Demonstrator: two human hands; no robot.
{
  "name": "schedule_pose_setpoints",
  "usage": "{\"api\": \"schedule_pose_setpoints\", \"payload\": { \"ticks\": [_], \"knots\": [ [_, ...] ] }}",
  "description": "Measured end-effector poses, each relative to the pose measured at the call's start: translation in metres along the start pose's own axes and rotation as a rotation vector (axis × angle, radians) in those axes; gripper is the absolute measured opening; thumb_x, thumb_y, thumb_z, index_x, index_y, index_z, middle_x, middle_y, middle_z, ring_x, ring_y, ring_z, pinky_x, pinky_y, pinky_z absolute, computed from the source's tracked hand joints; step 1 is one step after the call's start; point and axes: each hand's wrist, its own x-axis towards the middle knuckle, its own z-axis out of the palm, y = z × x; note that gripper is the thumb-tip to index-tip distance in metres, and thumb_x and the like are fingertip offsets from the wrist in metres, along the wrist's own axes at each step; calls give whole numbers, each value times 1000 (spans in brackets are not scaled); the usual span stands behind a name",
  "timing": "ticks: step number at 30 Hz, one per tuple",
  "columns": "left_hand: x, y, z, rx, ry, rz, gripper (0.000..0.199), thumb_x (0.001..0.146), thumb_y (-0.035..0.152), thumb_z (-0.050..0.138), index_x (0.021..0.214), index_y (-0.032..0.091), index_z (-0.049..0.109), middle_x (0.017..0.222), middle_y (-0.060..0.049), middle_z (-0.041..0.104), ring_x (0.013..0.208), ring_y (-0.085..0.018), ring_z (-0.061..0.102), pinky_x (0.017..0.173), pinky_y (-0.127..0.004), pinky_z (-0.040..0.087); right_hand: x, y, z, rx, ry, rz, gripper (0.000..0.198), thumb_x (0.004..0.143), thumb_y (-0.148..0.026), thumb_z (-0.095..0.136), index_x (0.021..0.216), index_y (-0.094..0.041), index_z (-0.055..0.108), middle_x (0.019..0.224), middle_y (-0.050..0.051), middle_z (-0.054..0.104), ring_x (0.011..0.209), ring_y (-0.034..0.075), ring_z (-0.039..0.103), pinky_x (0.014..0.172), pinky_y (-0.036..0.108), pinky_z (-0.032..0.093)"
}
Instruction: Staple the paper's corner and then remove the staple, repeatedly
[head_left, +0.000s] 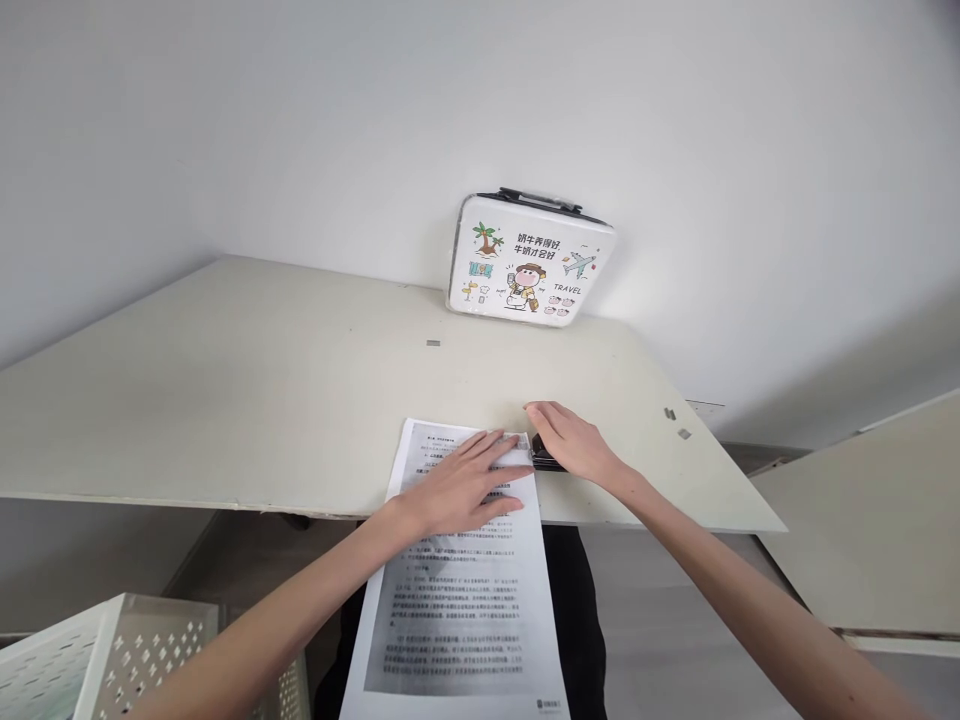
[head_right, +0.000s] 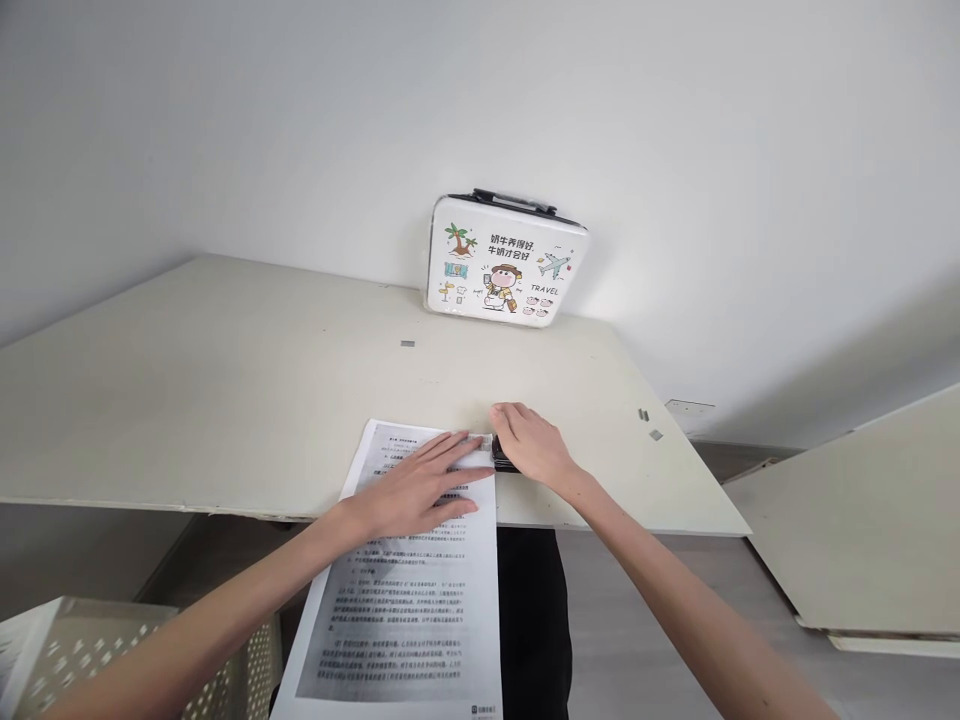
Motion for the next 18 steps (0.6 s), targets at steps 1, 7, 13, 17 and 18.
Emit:
{"api": "schedule_pose_setpoints", "payload": {
  "ticks": [1,7,13,17,18],
  "knots": [
    [0,0,0,1,-5,-3,53,107,58,38,152,32,52,171,-3,26,159,-30,20,129,-51,20,0,0,0,-6,2,1,47,108,-49,18,123,-31,59,143,2,62,133,25,57,108,46,44],
    [-1,2,-2,-8,-14,-12,53,107,57,40,152,32,53,171,-4,26,158,-30,21,130,-50,20,2,1,2,-26,-1,-5,48,108,-48,18,125,-31,59,143,3,62,130,25,58,106,45,45],
    [-1,1,-1,-19,0,-1,53,107,58,39,152,34,51,171,-1,25,158,-30,21,129,-51,21,2,0,4,-81,7,-32,47,109,-46,20,123,-29,61,143,6,62,129,26,59,101,43,47],
    [-1,1,-1,-22,13,11,51,107,57,41,153,37,50,171,1,25,158,-29,22,130,-49,19,4,0,5,-110,7,-35,46,109,-44,20,122,-28,62,141,7,63,126,26,60,99,42,47],
    [-1,1,-1,-22,14,11,51,107,56,41,153,37,50,171,2,25,158,-29,21,130,-49,19,4,0,5,-121,7,-35,46,109,-43,20,122,-28,62,140,7,63,126,26,60,99,42,47]
  ]
}}
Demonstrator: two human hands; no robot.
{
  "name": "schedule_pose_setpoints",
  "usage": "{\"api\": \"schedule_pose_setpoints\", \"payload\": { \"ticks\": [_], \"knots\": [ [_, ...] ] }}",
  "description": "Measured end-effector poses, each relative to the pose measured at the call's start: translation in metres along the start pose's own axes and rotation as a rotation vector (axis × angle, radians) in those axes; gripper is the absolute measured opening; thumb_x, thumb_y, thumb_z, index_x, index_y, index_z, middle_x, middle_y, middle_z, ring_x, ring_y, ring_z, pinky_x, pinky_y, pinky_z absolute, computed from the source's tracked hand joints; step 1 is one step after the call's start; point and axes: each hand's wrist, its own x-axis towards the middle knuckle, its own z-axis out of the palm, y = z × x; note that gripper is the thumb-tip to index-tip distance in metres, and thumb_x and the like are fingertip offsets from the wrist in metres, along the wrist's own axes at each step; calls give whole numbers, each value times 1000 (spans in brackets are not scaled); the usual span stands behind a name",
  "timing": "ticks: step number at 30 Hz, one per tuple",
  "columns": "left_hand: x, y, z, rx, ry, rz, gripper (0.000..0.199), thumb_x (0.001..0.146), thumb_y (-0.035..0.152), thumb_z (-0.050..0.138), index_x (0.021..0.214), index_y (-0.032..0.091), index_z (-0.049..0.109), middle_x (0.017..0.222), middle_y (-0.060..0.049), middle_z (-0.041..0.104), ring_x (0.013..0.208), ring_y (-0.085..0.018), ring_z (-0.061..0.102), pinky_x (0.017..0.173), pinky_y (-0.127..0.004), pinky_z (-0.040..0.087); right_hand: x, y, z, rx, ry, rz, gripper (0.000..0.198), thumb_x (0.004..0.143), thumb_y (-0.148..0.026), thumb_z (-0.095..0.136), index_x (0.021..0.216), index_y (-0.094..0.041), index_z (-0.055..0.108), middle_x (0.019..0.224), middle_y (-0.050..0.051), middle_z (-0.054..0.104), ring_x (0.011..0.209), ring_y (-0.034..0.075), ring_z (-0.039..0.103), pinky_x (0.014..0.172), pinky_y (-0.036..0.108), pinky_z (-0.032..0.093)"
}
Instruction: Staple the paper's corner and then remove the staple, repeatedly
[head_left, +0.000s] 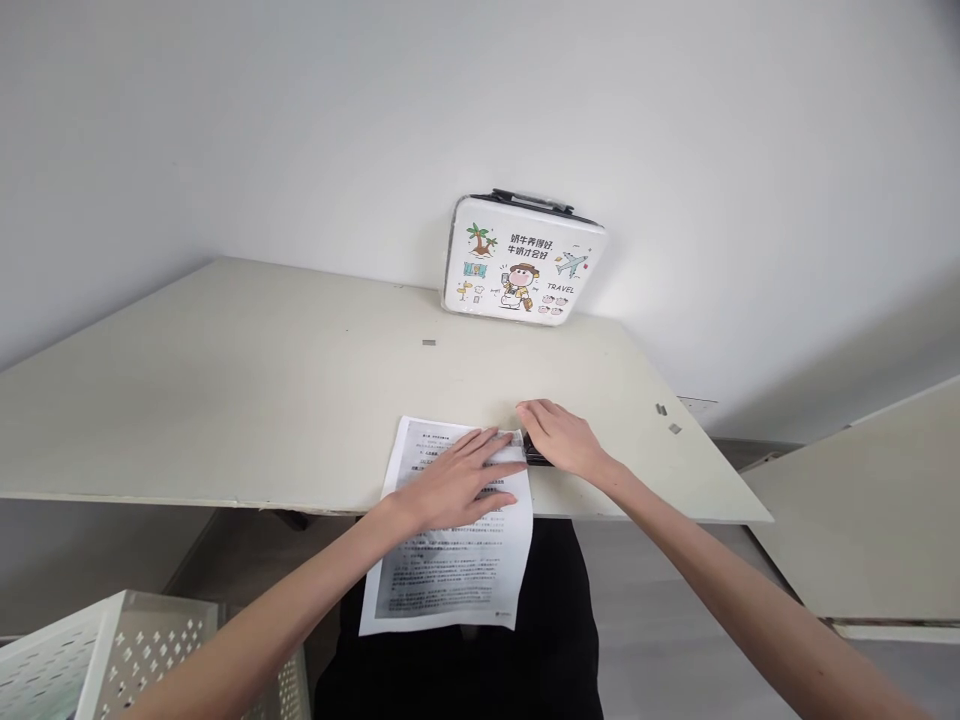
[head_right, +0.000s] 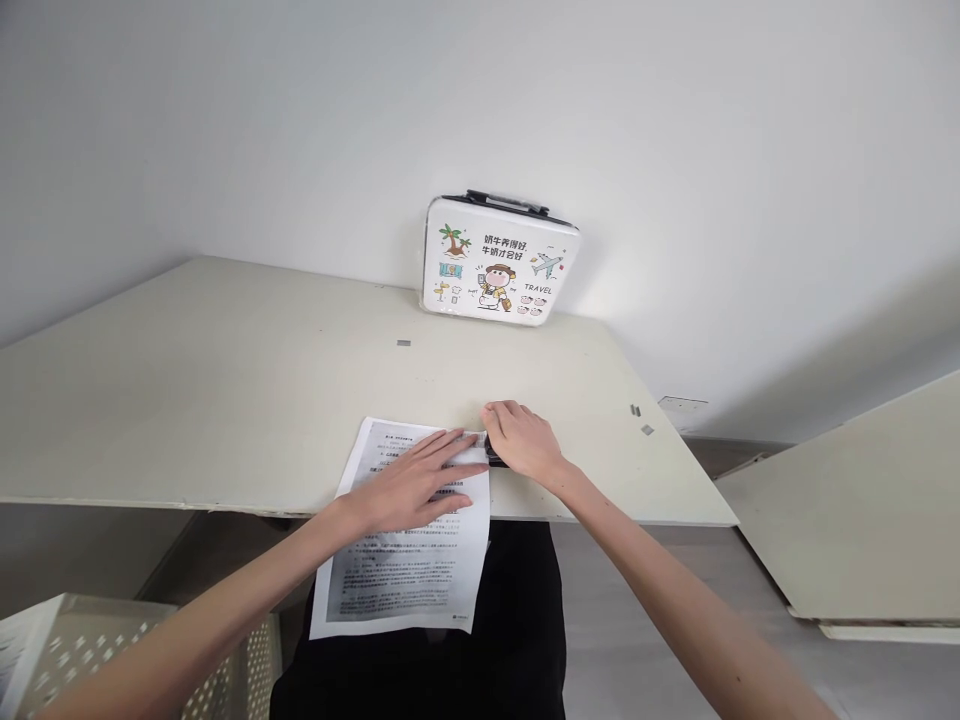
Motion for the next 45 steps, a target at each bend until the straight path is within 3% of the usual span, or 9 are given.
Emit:
{"api": "schedule_pose_setpoints", "payload": {
  "ticks": [10,15,21,26,30,33,39,45],
  "knots": [
    [1,3,-1,22,-26,-19,52,107,58,38,151,34,52,171,-1,29,159,-28,21,130,-49,18,0,-2,5,-194,15,-49,46,109,-36,21,123,-26,63,133,11,65,117,29,62,95,44,47],
    [1,3,-1,4,-23,-16,52,107,57,41,151,34,53,170,-2,30,158,-28,22,130,-50,19,-3,-13,19,-360,122,-70,46,110,-34,23,132,-22,61,132,16,63,119,33,59,97,48,43],
    [0,6,-6,39,-38,-20,52,107,56,41,152,32,53,170,-3,29,158,-28,21,129,-51,20,-3,-19,17,-271,145,-93,46,110,-37,23,130,-23,62,128,14,65,113,29,63,95,43,45],
    [-3,3,-7,42,-56,-35,54,107,57,40,154,32,49,171,-4,25,159,-29,20,129,-51,21,-14,3,12,21,261,-124,55,111,-40,14,102,-24,66,113,7,70,99,22,67,84,34,49],
    [-3,1,-7,33,-41,-71,57,107,57,39,158,32,41,171,-3,26,159,-26,21,129,-48,25,-32,26,25,85,411,-126,56,111,-43,13,86,-24,59,88,8,67,85,24,64,79,36,47],
    [-2,1,-6,28,-29,-112,58,108,57,39,160,32,38,171,-2,29,158,-25,22,127,-45,29,-43,44,33,129,444,-126,49,110,-45,18,91,-24,58,84,8,66,81,25,62,78,37,46],
    [-1,-5,-5,49,-13,-148,58,107,55,41,160,30,36,168,-3,35,158,-24,24,127,-45,30,-54,79,33,197,439,-104,43,107,-53,27,101,-25,58,96,9,69,89,26,65,78,38,49],
    [9,-29,-13,89,-45,-153,54,109,53,37,157,27,42,167,-5,37,157,-23,27,128,-45,27,-66,103,28,334,429,-24,43,106,-57,30,103,-25,59,99,8,70,92,26,66,82,38,50]
  ]
}}
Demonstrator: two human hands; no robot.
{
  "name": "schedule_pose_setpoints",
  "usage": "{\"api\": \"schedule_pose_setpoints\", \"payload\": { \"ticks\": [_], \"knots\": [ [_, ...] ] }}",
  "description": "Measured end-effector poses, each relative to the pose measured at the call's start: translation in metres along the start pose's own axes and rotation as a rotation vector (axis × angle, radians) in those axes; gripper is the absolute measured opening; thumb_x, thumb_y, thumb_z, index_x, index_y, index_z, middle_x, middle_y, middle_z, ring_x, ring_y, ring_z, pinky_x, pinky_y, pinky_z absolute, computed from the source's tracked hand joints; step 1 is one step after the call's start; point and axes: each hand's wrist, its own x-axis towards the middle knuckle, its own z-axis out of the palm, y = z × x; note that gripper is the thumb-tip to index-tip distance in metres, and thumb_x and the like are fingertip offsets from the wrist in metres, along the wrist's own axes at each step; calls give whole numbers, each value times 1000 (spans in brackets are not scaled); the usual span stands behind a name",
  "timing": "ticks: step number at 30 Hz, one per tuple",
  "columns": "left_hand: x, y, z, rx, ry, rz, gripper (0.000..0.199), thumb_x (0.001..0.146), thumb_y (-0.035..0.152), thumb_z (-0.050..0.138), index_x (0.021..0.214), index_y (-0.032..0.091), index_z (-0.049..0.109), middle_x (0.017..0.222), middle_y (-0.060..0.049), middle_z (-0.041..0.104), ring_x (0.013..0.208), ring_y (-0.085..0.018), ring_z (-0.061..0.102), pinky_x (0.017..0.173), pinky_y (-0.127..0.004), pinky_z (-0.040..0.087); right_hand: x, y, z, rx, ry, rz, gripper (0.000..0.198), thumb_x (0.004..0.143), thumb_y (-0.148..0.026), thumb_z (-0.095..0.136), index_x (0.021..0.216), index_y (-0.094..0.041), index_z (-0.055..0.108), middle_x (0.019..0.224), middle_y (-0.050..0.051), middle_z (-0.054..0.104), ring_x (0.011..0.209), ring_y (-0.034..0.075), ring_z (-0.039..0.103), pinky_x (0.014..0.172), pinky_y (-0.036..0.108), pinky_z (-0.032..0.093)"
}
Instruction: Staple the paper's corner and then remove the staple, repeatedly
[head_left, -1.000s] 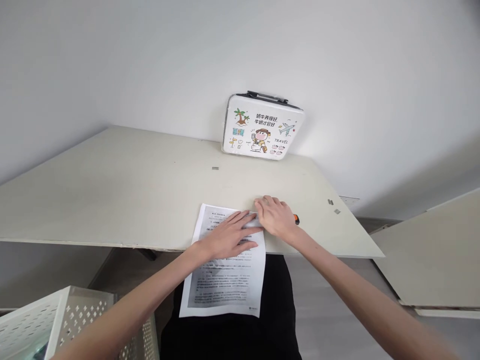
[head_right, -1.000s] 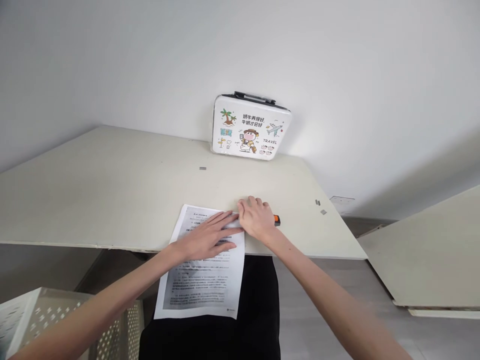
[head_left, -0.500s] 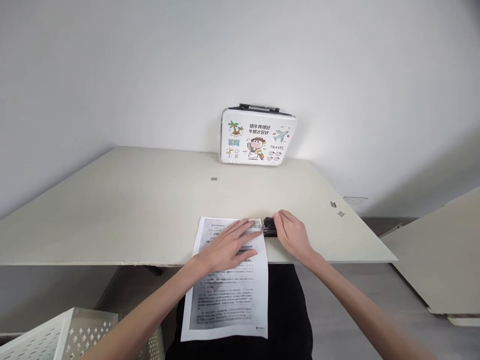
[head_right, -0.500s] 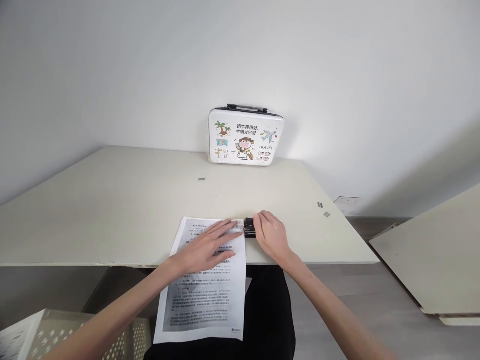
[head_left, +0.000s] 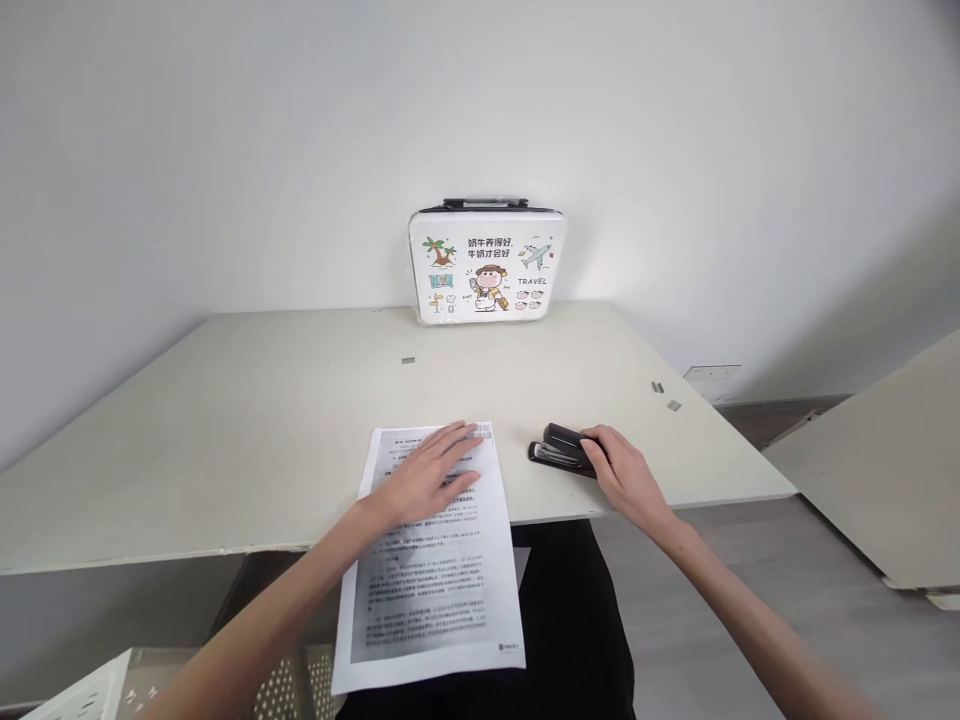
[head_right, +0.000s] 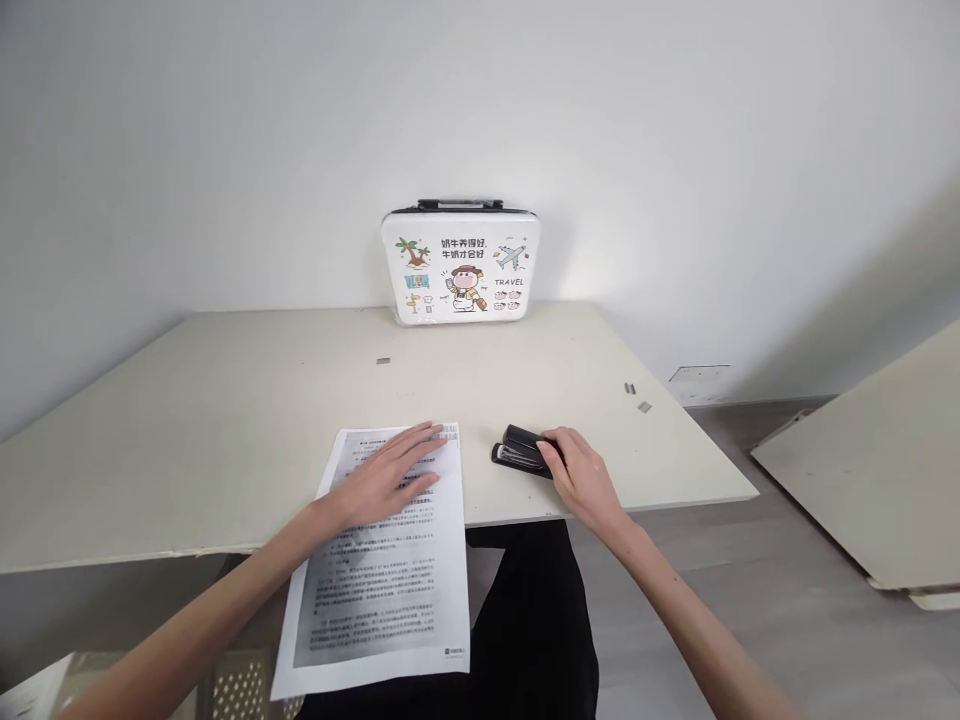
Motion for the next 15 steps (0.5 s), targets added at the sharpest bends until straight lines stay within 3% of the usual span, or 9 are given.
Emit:
{"api": "schedule_pose_setpoints", "payload": {
  "ticks": [5,9,15],
  "knots": [
    [28,-22,-9,98,-26,29,51,111,48,30,152,24,48,165,-5,42,155,-23,32,128,-45,27,-2,-1,-5,132,-27,71,44,105,-60,34,102,-25,61,95,6,71,85,25,65,78,37,51],
    [39,-23,-17,208,17,92,46,112,46,31,145,26,55,162,-4,45,151,-23,40,128,-47,26,-1,-5,-5,177,-22,73,45,105,-60,34,99,-25,62,92,6,71,81,24,64,77,37,51],
    [-1,-30,-34,243,89,-8,48,109,51,37,144,26,58,156,-7,53,147,-28,45,123,-52,35,-1,-3,-5,191,-24,67,44,105,-59,35,101,-25,62,95,5,71,82,23,64,77,36,51]
  ]
}}
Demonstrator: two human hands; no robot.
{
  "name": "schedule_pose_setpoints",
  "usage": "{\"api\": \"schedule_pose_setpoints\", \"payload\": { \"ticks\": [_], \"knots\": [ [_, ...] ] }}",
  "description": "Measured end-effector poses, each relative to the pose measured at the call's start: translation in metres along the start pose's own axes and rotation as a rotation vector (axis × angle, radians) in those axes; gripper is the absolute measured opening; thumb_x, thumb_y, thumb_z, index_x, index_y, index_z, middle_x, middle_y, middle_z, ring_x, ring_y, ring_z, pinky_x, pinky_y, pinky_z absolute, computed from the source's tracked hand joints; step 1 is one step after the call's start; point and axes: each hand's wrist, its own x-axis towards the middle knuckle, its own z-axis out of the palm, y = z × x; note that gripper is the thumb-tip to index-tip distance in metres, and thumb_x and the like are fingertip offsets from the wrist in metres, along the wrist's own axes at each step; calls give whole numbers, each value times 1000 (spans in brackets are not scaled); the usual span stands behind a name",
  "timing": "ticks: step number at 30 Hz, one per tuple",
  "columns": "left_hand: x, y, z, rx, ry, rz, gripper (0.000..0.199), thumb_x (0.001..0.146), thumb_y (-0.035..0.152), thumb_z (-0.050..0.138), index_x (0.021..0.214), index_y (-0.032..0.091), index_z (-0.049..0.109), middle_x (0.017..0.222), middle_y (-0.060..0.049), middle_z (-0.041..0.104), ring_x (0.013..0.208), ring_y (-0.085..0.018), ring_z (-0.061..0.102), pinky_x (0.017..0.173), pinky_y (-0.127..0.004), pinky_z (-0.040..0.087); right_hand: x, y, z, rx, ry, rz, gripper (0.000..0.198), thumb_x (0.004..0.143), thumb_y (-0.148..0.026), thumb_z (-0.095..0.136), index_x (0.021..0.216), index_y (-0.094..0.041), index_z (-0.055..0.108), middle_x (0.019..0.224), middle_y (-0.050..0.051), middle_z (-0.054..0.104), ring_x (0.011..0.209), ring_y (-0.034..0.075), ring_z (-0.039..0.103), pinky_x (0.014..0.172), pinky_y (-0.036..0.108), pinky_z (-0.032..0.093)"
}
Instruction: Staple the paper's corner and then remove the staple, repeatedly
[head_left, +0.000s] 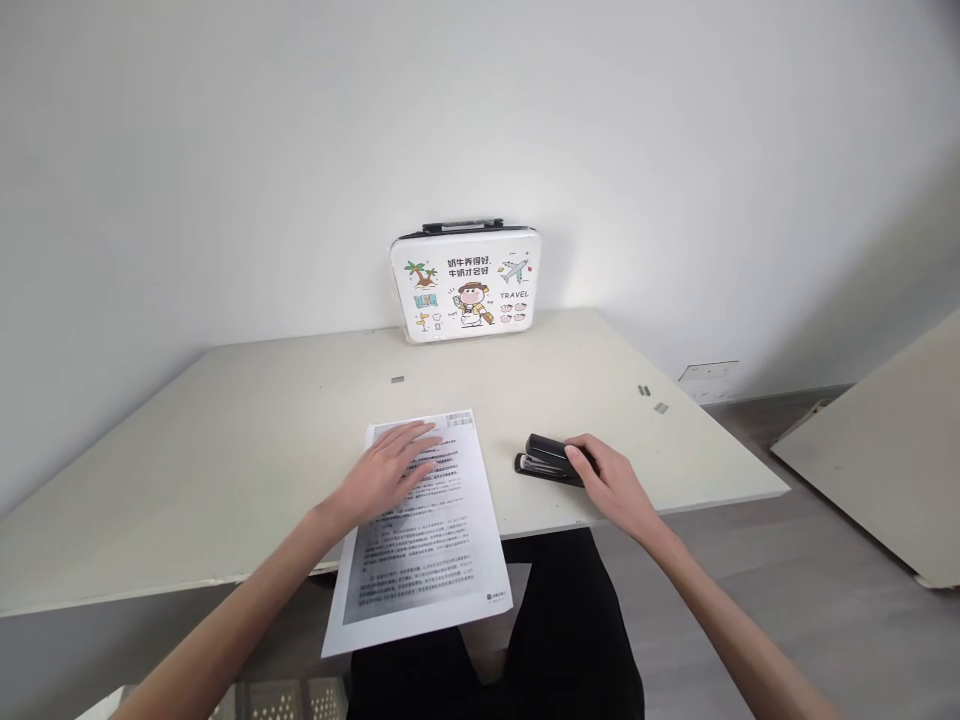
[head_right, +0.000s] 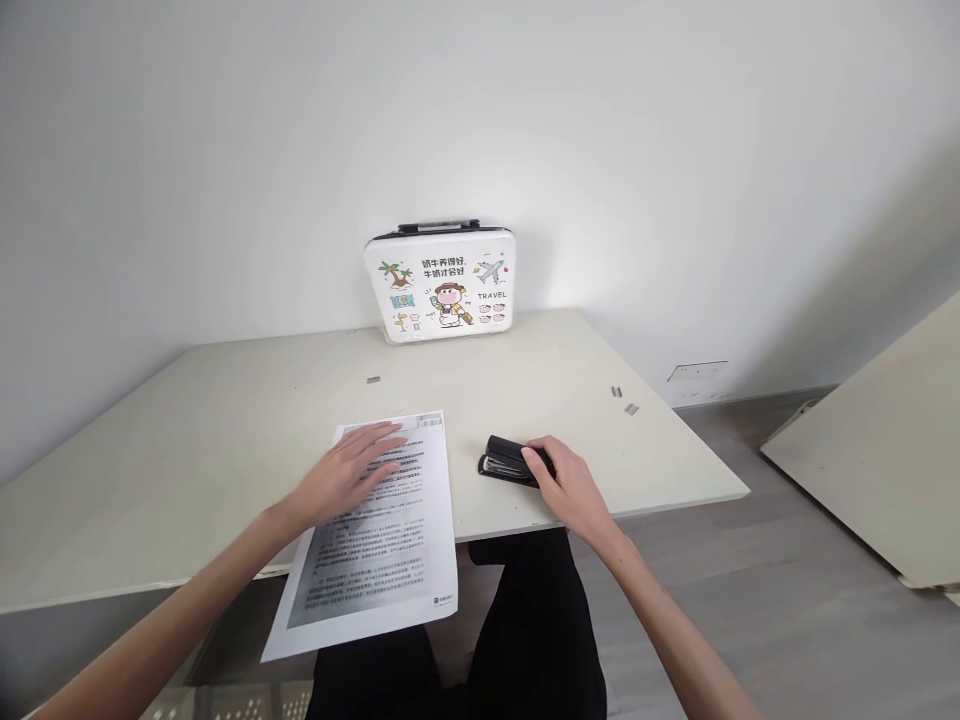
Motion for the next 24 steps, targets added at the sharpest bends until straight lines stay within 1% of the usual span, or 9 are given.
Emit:
{"api": "schedule_pose_setpoints", "payload": {
  "ticks": [2,5,8,10,12,14,18,21,24],
  "knots": [
    [-24,-11,-6,-16,-4,-87,50,108,54,37,147,27,55,157,-6,51,147,-29,45,123,-53,36,0,1,1,2,-10,-8,43,105,-59,37,103,-25,62,98,6,72,84,23,65,79,37,52],
    [-59,-23,-12,-49,-23,-209,49,108,53,38,151,33,51,163,-1,44,150,-28,42,123,-53,38,0,3,2,-8,-24,-38,38,102,-60,46,107,-26,62,106,7,72,94,25,67,82,38,53],
    [-85,-21,-15,-68,-32,-207,50,107,52,42,154,36,48,166,2,38,152,-29,37,123,-52,37,-1,5,4,-15,-26,-60,35,98,-59,54,109,-27,62,111,7,72,99,27,67,82,39,54],
    [-95,-14,-15,-59,-51,-181,53,106,52,45,157,37,44,168,2,34,154,-29,33,124,-52,35,-1,5,4,-13,-22,-68,33,97,-58,56,108,-28,63,110,7,73,98,27,68,81,39,55],
    [-97,-7,-14,-38,-65,-184,55,106,52,46,159,38,40,169,3,31,156,-29,30,125,-53,32,-2,5,4,-5,-15,-72,32,97,-57,57,107,-27,63,109,7,73,98,27,68,81,39,55],
    [-96,-3,-12,-23,-63,-201,54,106,52,45,159,38,40,169,3,30,156,-28,28,126,-54,29,-2,5,4,5,-8,-68,32,97,-57,58,107,-27,64,109,6,73,98,27,68,81,39,55],
    [-87,-7,-8,-26,-65,-218,54,105,54,46,157,38,44,168,3,32,156,-28,29,127,-53,27,-2,4,4,20,-17,-58,30,96,-56,60,105,-27,65,108,5,74,96,26,69,80,38,54],
    [-81,-9,-7,-44,-45,-248,53,105,55,45,155,36,47,168,2,34,155,-28,31,127,-54,28,-1,4,4,22,-23,-63,30,95,-55,62,105,-28,65,107,5,74,95,26,69,79,37,55],
    [-83,-5,-12,-101,6,-261,51,106,54,45,154,36,48,167,2,36,154,-29,33,124,-53,33,-1,5,4,27,-31,-78,29,94,-53,64,108,-28,65,108,4,74,97,26,69,80,37,55]
  ]
}}
